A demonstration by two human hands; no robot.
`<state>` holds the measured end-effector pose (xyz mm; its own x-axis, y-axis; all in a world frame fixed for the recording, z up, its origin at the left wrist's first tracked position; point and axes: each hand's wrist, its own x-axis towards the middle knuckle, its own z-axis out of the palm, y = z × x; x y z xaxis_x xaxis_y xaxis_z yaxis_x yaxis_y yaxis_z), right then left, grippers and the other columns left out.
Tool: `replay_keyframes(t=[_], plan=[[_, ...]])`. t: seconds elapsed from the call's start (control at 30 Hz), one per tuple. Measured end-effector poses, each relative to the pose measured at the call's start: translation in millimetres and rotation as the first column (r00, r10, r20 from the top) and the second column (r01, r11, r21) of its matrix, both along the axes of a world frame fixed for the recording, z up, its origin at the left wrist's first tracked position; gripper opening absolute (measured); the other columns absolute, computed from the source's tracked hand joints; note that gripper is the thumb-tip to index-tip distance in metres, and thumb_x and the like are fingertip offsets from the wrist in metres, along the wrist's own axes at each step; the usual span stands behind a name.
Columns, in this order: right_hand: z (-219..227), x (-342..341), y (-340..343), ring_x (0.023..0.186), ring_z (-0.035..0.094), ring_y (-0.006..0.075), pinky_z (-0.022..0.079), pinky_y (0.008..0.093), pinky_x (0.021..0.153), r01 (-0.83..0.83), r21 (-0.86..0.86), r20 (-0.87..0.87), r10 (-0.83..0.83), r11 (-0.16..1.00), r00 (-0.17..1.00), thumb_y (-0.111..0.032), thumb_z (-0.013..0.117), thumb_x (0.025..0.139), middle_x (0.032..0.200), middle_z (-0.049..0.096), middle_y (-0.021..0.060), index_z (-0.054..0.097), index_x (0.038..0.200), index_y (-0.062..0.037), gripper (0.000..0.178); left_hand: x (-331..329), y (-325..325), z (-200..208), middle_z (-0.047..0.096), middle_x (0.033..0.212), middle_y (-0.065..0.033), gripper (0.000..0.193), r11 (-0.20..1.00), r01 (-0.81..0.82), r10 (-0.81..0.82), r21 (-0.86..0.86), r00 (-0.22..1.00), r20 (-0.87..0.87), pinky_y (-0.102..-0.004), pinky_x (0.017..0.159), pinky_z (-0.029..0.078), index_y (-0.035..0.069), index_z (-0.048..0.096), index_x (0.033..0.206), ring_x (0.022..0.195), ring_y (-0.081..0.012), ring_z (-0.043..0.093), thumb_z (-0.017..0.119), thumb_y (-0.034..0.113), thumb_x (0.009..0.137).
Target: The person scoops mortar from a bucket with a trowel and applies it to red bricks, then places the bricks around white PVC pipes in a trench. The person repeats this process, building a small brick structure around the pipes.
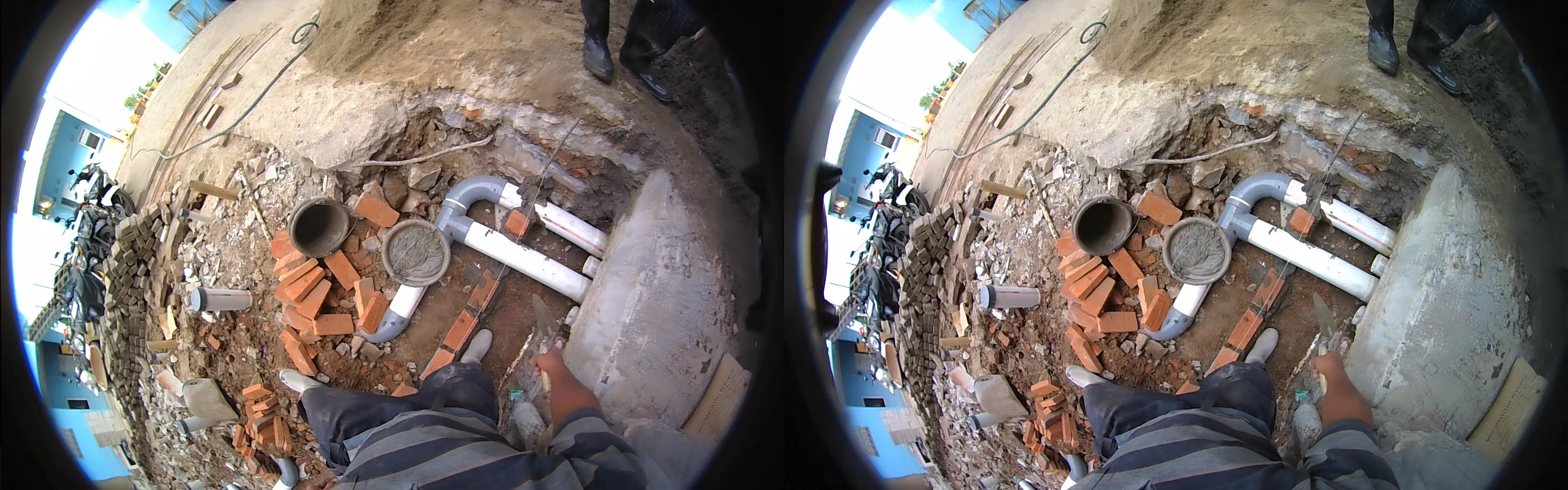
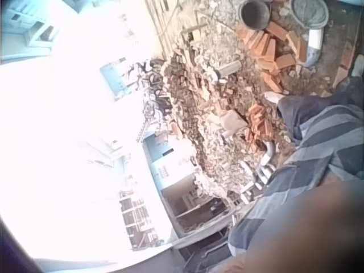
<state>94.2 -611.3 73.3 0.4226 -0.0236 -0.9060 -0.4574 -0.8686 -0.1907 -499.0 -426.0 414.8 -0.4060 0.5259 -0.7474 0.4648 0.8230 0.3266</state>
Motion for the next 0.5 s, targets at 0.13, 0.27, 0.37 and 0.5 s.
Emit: replay_keyframes(t=[0.13,0.27,0.37,0.5], plan=[[-46.4,31.2,-10.4,0.056,0.067,0.0275,0.056,0.0414,0.049,-0.134,-0.001,0.08,0.133,0.991,0.988,-0.001,0.071,0.08,0.075,0.069,0.021,0.065,0.095,0.0142,0.022,12.3,12.9,13.1,0.072,0.101,-0.01,0.026,0.999,0.044,-0.041,0.029,0.996,-0.081,-0.0322,0.082,0.055,-0.003,0.066,0.116,0.089,-0.0175,0.069,0.058,0.011,0.096],[-48.7,41.8,20.3,0.054,0.065,0.0282,0.054,0.0424,0.047,0.057,0.003,0.006,-0.057,0.998,0.998,-0.003,0.07,0.085,0.072,0.066,0.0178,0.064,0.093,0.0086,0.015,24.2,37.4,12.6,0.072,0.1,-0.01,0.025,0.989,0.149,-0.149,-0.01,0.981,-0.122,-0.032,0.083,0.055,-0.004,0.066,0.116,0.089,-0.0173,0.069,0.059,0.009,0.096],[-13.9,35.7,58.9,0.054,0.064,0.0263,0.053,0.0427,0.047,0.253,0.045,0.008,-0.253,0.967,0.967,-0.008,0.072,0.087,0.067,0.062,0.0136,0.062,0.09,0.007,0.018,18.7,62.6,5.6,0.072,0.1,-0.0099,0.024,0.969,0.241,-0.247,-0.062,0.96,-0.13,-0.032,0.083,0.055,-0.004,0.066,0.116,0.089,-0.0172,0.068,0.059,0.008,0.096],[30.5,14.9,92.2,0.049,0.06,0.0242,0.048,0.0412,0.042,0.319,0.042,0.004,-0.319,0.947,0.948,-0.012,0.077,0.084,0.067,0.062,0.0129,0.06,0.104,0.0059,0.032,-7.7,111.2,-10.9,0.072,0.1,-0.0099,0.024,0.904,0.391,-0.413,-0.173,0.903,-0.117,-0.0318,0.083,0.054,-0.005,0.066,0.115,0.09,-0.017,0.068,0.06,0.007,0.096]])
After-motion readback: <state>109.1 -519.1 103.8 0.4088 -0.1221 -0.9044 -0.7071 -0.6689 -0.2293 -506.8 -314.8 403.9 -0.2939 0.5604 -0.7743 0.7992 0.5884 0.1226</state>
